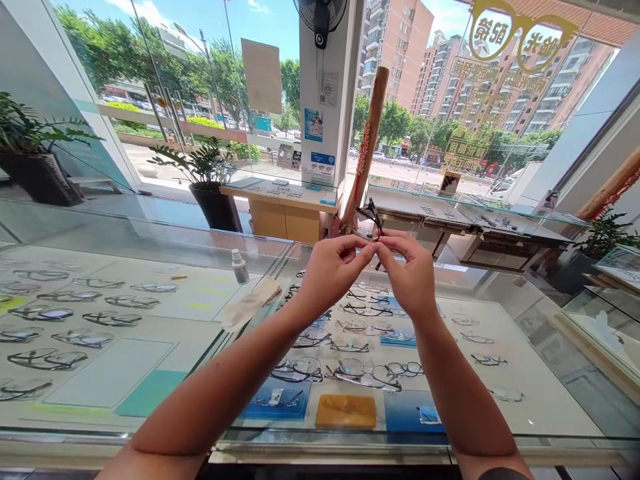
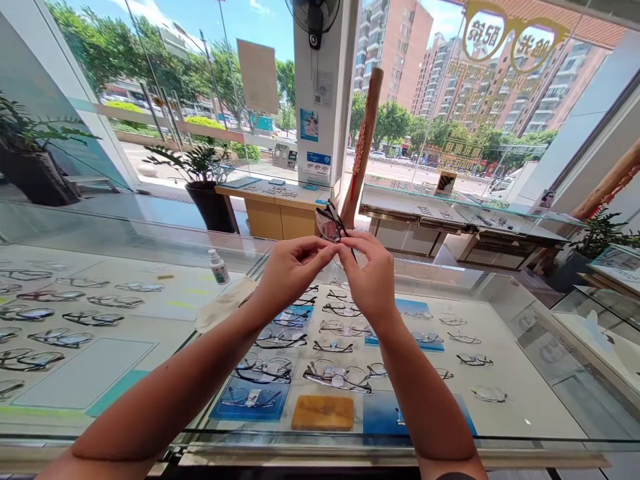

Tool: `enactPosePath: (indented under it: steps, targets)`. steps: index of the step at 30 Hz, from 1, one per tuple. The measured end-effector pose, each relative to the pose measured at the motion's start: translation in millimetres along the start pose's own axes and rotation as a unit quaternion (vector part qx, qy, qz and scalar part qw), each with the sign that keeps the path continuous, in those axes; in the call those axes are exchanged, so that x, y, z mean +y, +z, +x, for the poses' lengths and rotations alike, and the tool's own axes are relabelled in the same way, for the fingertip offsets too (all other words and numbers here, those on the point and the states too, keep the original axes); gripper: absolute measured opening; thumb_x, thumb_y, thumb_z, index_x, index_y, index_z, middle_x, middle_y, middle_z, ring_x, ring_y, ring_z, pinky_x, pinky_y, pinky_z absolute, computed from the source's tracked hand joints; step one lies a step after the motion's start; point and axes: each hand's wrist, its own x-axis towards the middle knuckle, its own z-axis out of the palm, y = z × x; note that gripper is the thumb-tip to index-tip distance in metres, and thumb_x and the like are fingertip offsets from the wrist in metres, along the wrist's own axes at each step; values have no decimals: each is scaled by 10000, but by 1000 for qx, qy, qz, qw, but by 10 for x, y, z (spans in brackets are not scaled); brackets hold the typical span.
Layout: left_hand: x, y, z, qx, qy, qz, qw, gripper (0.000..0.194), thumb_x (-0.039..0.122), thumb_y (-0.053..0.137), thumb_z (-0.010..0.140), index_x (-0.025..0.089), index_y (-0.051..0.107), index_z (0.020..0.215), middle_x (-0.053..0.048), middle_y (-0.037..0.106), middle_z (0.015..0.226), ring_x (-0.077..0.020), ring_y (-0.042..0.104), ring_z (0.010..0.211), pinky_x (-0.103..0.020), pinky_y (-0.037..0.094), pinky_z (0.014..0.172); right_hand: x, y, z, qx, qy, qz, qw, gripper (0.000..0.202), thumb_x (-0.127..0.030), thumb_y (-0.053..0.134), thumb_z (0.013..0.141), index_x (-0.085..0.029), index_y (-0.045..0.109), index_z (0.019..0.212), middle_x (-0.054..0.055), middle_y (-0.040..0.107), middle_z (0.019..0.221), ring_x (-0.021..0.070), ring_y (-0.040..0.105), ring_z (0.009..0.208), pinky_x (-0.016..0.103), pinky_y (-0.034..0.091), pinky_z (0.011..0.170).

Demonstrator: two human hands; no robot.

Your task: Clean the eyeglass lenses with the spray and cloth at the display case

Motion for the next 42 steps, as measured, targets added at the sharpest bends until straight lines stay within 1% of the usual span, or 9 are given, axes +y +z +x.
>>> enactPosePath:
  steps: [7, 10, 12, 15, 17, 23, 27, 35, 42]
  targets:
    - [-103, -78, 101, -8, -36, -65, 997, 351, 564, 863, 847, 216, 817, 844, 55, 403, 523, -115, 310, 513, -287, 197, 513, -223, 34, -110, -19, -49, -70, 996, 161, -347, 703, 1031, -306, 825, 1128, 90, 774, 1243, 291, 714, 1182, 536, 578, 1071]
    - [-89, -142, 124, -9, -32, -28, 999, 347, 555, 829, 873, 211, 805, 835, 47, 442, 530, -119, 342, 522, -288, 229, 529, -289, -80, -97, -41, -32, -83, 995, 162, -358, 696, 1021, -300, 808, 1123, 77, 777, 1206, 275, 729, 1101, 461, 626, 925]
    - [-45, -196, 131, -21, -24, 33, 999, 322, 523, 791, 902, 207, 804, 840, 42, 468, 532, -122, 369, 531, -289, 258, 545, -266, -208, -72, -20, -11, -94, 995, 149, -375, 689, 1014, -275, 797, 1041, 61, 777, 1045, 240, 723, 942, 389, 617, 786]
    - [42, -245, 136, -102, -15, 166, 981, 253, 432, 723, 951, 206, 829, 909, 4, 611, 620, -139, 481, 589, -292, 310, 588, -61, -438, -52, 8, 22, -118, 993, 210, -400, 688, 990, -234, 769, 891, 22, 701, 805, 180, 611, 709, 325, 542, 640]
    - [77, -227, 133, -177, -16, 246, 953, 244, 404, 688, 979, 215, 842, 970, -24, 699, 717, -159, 557, 648, -297, 333, 621, 179, -579, -83, 26, 49, -119, 991, 245, -419, 696, 959, -219, 752, 828, 14, 670, 762, 168, 557, 677, 302, 499, 585]
    - [19, 38, 10, -392, 8, 342, 854, 193, 321, 665, 993, 254, 846, 997, -56, 811, 921, -234, 701, 829, -316, 442, 745, 947, -823, -368, 84, 138, -113, 980, 323, -483, 671, 914, -210, 713, 748, 7, 639, 706, 162, 509, 610, 301, 506, 552]
    - [2, 256, -145, -454, 10, 361, 815, 177, 261, 676, 975, 242, 850, 957, -73, 818, 911, -248, 733, 845, -320, 479, 767, 1245, -893, -469, 78, 159, -166, 970, 329, -482, 650, 915, -216, 690, 725, -4, 602, 644, 174, 528, 615, 315, 508, 617]
    - [-112, 607, -368, -537, 4, 406, 740, 192, 234, 678, 946, 205, 866, 968, -140, 831, 974, -309, 778, 907, -347, 517, 740, 1355, -887, -477, 51, 137, -226, 963, 351, -470, 632, 931, -227, 658, 679, -23, 545, 578, 185, 542, 600, 336, 449, 679]
    - [-269, 715, -457, -544, 5, 421, 726, 185, 219, 676, 920, 193, 859, 938, -154, 830, 960, -328, 788, 917, -362, 525, 743, 1355, -875, -493, 39, 146, -236, 960, 349, -458, 617, 940, -222, 709, 699, -17, 595, 584, 183, 540, 592, 344, 424, 675]
